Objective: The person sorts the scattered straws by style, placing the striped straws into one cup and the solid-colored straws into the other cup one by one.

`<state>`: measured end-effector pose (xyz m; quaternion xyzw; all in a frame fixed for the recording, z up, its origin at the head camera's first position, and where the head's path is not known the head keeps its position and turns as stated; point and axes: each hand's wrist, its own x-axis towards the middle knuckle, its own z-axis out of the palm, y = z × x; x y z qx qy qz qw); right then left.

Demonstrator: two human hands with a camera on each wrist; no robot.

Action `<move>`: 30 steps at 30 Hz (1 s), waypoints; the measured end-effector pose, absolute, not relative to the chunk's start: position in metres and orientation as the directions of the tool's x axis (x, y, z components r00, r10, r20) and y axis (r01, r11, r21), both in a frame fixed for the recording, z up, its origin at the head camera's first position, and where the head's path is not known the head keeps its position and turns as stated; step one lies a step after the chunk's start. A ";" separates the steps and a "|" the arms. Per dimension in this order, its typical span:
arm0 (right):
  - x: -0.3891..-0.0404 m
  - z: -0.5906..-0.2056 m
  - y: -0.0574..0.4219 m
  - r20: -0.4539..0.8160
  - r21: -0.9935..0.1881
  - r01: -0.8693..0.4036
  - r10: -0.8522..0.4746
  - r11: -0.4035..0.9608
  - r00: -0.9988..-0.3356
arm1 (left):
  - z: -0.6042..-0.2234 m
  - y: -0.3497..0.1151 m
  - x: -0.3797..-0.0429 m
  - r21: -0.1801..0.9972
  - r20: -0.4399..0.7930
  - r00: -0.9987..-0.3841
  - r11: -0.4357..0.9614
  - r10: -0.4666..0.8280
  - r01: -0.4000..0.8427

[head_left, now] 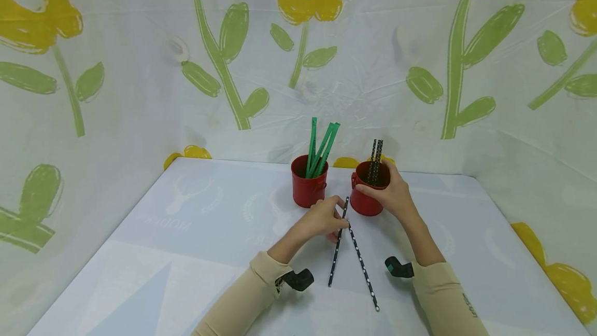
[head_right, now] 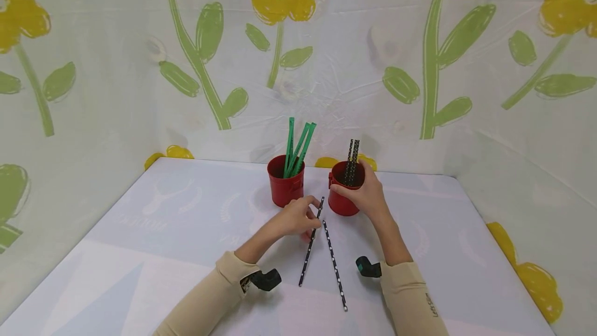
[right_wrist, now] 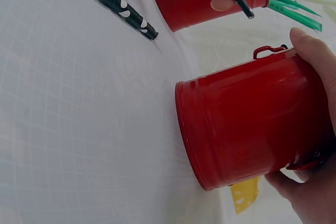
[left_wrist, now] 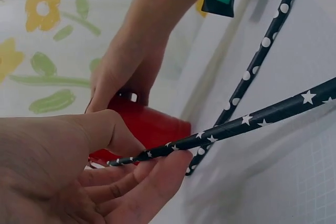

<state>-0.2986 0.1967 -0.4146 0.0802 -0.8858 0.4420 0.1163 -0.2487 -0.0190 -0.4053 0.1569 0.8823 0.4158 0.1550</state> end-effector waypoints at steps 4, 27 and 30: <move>-0.298 -0.414 0.197 0.274 -0.769 -0.242 -0.037 0.592 -0.961 | -0.404 -0.019 -0.248 0.810 -0.144 -0.896 0.570 0.420 0.137; -0.299 -0.416 0.198 0.278 -0.763 -0.250 -0.047 0.596 -0.959 | -0.394 -0.021 -0.248 0.914 0.096 -0.886 0.311 0.454 0.259; -0.300 -0.417 0.199 0.286 -0.762 -0.258 -0.048 0.594 -0.957 | -0.392 -0.021 -0.248 0.910 0.162 -0.888 0.282 0.429 0.302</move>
